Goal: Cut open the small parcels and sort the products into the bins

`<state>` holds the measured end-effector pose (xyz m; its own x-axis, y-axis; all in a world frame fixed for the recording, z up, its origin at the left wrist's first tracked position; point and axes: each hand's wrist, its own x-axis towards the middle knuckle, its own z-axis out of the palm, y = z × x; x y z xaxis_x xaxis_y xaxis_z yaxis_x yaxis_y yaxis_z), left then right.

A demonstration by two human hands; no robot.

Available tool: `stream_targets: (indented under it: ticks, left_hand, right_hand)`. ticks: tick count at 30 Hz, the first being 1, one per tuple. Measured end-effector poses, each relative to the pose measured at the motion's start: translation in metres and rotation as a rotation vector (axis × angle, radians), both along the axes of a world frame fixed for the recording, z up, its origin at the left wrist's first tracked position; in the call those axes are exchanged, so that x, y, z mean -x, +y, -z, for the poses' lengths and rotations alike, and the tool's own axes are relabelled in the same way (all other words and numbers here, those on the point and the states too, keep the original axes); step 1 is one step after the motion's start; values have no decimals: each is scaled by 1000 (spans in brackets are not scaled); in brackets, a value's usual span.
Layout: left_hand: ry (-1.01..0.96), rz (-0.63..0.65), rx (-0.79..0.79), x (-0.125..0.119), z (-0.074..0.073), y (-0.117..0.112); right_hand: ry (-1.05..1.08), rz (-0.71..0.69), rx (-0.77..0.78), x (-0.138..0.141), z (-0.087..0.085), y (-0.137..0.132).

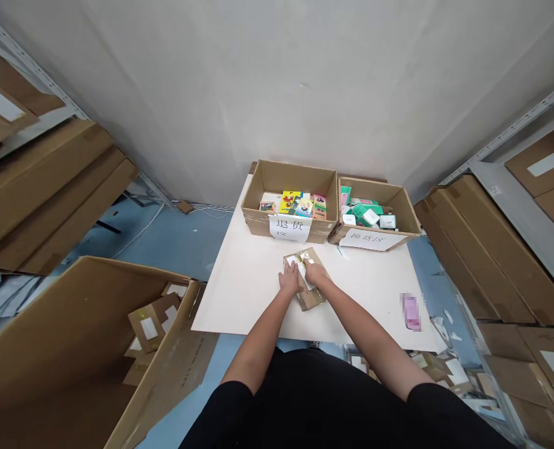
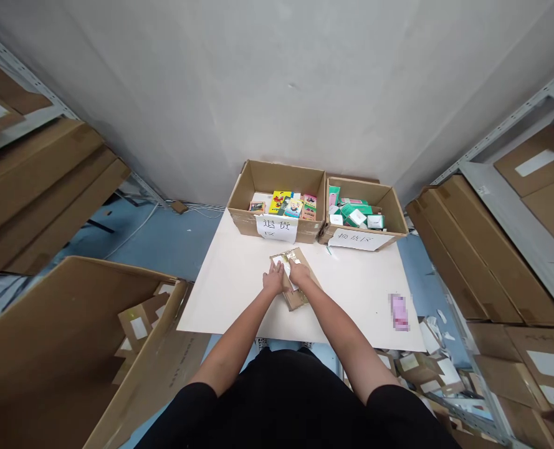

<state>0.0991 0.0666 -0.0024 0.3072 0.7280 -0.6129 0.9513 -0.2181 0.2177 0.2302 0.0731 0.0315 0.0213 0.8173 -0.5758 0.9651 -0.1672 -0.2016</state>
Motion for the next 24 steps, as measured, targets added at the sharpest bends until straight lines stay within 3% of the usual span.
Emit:
stream_targets:
  ticks: [5, 13, 17, 20, 24]
  left_hand:
    - [6, 39, -74, 3, 7, -2]
    - [52, 110, -95, 4, 2, 2]
    - [85, 105, -68, 3, -2, 4]
    - [50, 107, -102, 6, -3, 1]
    - [23, 97, -145, 12, -5, -7]
  right_hand:
    - [-93, -25, 61, -6, -15, -27]
    - [-123, -64, 207, -40, -27, -115]
    - [-122, -55, 201, -61, -39, -144]
    - [-20, 51, 111, -83, -39, -161]
    - [36, 434, -101, -93, -14, -175]
